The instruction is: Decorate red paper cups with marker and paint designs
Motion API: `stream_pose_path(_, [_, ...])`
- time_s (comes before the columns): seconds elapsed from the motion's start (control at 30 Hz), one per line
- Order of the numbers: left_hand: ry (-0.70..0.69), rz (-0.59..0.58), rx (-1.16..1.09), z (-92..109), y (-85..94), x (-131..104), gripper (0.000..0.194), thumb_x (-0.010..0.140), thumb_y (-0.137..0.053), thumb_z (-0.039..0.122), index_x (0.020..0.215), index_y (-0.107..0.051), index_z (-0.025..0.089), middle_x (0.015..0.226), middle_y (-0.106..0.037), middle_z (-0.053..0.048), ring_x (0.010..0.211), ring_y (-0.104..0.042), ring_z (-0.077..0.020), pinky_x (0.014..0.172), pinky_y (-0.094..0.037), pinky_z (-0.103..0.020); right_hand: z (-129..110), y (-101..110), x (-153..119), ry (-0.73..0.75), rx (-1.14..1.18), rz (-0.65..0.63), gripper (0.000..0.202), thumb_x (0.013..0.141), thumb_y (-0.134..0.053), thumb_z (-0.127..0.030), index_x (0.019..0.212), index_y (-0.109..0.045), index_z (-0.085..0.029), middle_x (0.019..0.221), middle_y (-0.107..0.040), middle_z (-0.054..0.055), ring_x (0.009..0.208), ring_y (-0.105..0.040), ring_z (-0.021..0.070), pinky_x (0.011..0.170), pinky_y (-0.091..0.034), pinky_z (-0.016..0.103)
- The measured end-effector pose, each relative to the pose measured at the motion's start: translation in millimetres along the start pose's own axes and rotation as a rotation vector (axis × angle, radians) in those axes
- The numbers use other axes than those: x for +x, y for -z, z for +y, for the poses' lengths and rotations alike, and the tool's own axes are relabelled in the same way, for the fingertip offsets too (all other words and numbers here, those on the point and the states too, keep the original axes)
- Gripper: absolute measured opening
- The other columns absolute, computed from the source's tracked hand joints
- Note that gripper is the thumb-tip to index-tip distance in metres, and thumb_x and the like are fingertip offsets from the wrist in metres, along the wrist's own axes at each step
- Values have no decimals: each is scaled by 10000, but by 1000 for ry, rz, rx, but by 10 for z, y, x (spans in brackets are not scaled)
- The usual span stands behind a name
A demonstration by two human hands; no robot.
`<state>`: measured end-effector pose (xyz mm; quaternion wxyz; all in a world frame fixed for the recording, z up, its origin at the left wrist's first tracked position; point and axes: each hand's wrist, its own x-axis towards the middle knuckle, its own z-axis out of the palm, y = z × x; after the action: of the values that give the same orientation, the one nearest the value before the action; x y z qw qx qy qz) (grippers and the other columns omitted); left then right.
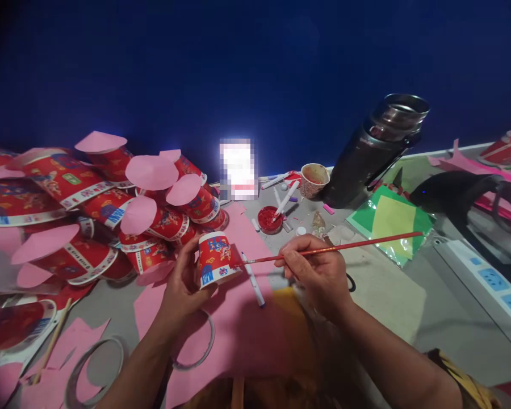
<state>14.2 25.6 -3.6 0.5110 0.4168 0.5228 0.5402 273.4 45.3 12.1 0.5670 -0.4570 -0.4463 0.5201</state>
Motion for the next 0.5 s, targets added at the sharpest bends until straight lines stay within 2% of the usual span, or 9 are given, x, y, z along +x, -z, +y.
stream_pose_path(0.17, [-12, -31, 17, -25, 10, -3, 930, 615, -897, 176, 1454, -507, 273, 1413, -694, -127, 1258, -744, -302, 984, -639, -343, -4, -30, -11, 54, -4, -12, 179, 920, -843, -313, 800, -767, -204, 680, -749, 24, 497, -643, 108, 473, -510, 191])
stream_pose_path(0.5, [-32, -40, 5, -18, 8, -11, 920, 629, -950, 226, 1439, -516, 273, 1373, -715, -124, 1207, -764, -310, 956, -658, -362, -73, -85, 3, 132, 31, -59, 144, 902, -846, -256, 791, -775, -199, 748, -741, 23, 510, -646, 95, 488, -530, 192])
